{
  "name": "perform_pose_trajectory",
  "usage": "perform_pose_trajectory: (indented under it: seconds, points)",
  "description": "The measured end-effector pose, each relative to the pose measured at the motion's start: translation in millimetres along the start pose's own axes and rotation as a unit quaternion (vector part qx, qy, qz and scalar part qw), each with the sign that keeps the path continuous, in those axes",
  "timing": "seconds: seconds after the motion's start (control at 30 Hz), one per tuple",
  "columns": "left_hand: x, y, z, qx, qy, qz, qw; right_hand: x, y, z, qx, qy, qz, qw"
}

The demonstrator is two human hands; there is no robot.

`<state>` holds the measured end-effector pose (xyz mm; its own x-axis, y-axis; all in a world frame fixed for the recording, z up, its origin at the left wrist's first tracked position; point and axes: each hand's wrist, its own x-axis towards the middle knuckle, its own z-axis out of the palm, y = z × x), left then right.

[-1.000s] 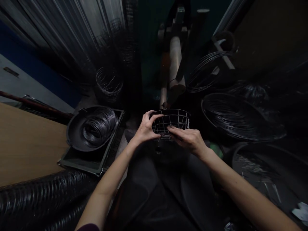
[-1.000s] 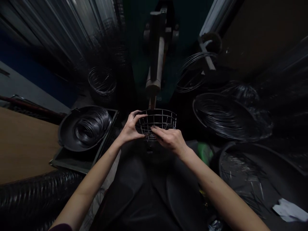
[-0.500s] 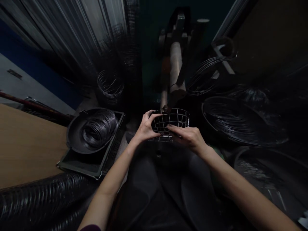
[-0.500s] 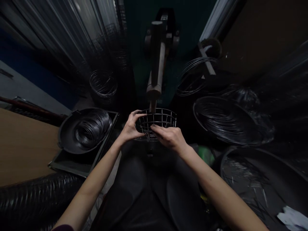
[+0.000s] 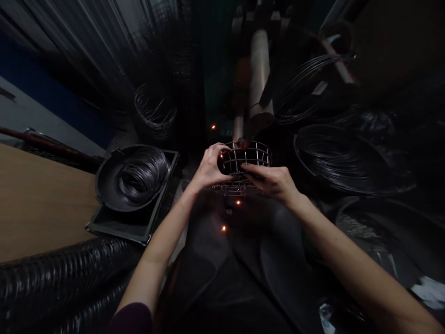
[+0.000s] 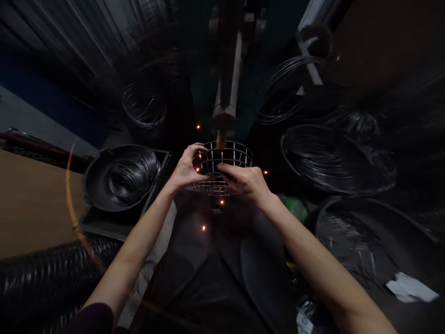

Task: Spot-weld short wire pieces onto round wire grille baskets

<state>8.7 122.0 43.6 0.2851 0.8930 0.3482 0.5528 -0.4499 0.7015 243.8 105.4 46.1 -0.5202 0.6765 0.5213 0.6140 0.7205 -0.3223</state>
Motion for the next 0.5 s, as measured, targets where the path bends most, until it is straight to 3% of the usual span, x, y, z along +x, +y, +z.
perform_pose_trajectory:
  seconds: [0.3,0.4,0.5]
  points:
    - [31.3,-13.4,-3.7,0.029,-0.013,-0.017,0.999,23.0,17.6,5.4,-0.023,-0.002,0.036,0.999]
    - [32.9,-15.8,-1.9,0.014,-0.003,-0.006,1.0,15.7,16.1,3.8,-0.023,0.036,0.038,0.998]
    - [34.8,-17.5,-0.7,0.008,0.006,-0.008,1.0,6.7,13.1,-0.2,-0.041,0.097,0.093,0.99]
